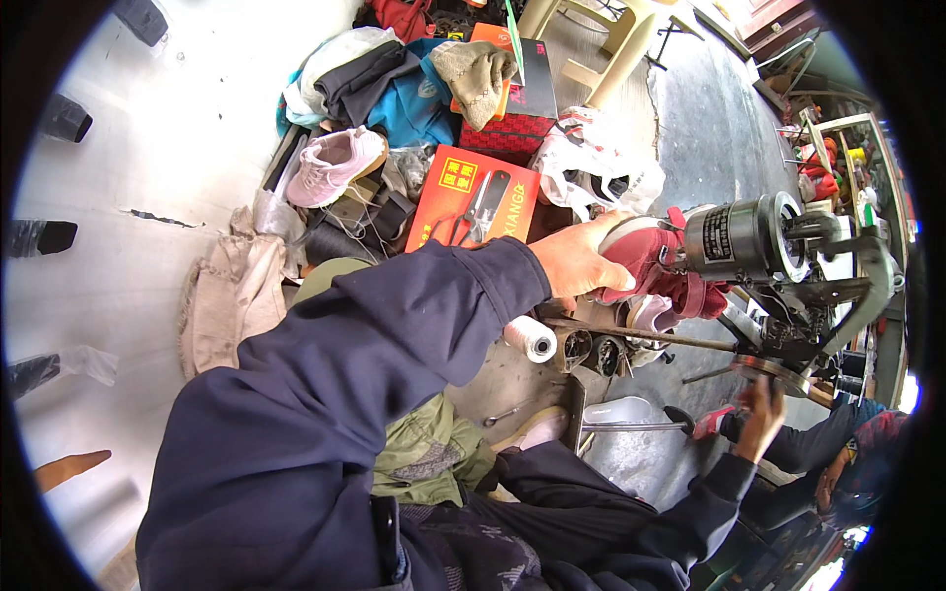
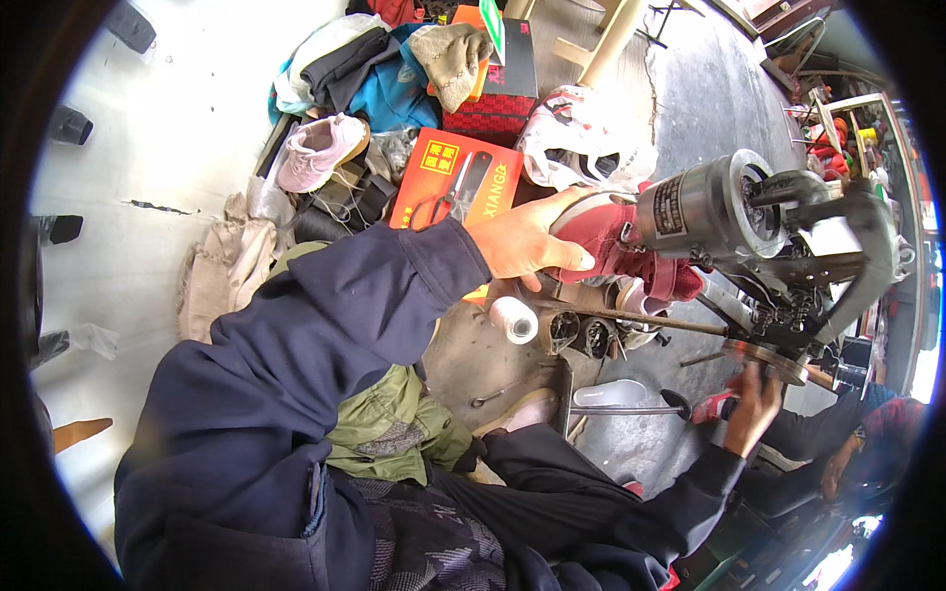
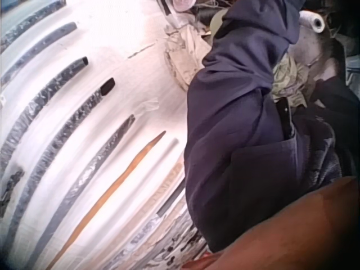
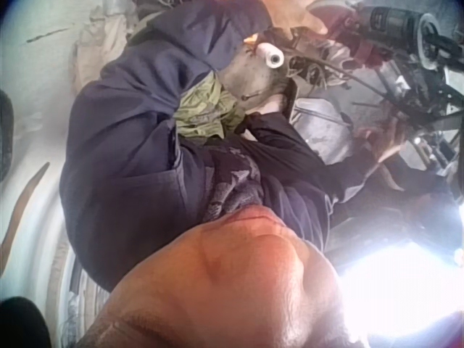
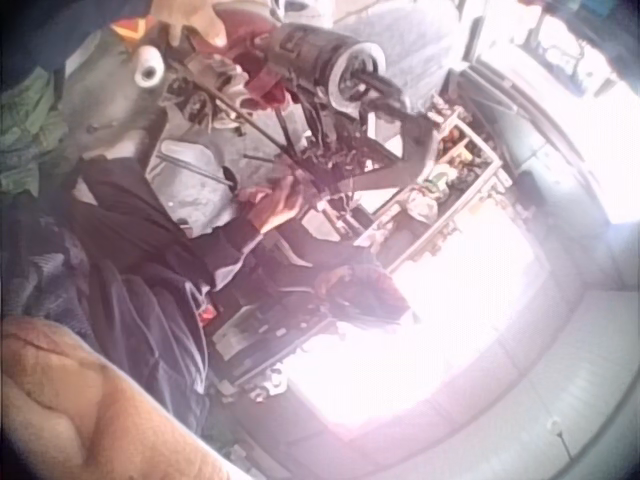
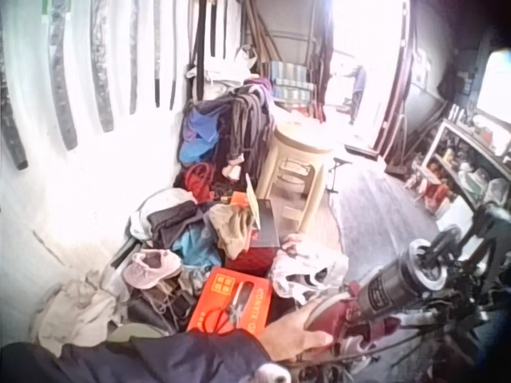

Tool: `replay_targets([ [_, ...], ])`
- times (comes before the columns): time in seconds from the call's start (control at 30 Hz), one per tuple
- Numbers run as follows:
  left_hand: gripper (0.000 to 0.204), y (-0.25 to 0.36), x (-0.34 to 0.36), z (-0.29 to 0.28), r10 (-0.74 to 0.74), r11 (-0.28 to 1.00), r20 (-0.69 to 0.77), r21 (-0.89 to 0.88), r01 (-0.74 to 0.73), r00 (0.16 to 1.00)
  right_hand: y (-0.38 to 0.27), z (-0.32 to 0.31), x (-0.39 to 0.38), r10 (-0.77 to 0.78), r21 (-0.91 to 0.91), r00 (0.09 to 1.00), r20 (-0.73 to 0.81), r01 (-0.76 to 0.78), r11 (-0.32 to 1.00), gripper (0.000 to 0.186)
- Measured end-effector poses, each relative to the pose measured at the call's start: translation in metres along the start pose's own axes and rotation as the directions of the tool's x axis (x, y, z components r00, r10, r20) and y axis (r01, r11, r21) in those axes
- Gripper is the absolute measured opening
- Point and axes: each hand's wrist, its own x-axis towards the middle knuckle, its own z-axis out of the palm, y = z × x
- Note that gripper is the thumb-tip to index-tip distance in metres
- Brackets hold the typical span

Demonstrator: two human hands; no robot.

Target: The person operates a sewing machine to stitch a red shoe. They hold the shoe in place with one hand while guiding the machine with the other, repeatedly adjusting the shoe's position to sew along its edge.

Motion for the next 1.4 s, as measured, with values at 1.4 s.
replay_targets([
  [1.4, 0.086, -0.011, -0.003, 0.0, 0.357, 0.888, -0.044, 0.325, -0.325, 0.933, 0.088, -0.056, 0.04, 0.219, -0.022, 0.896, -0.386, -0.247, 0.969, 0.013],
])
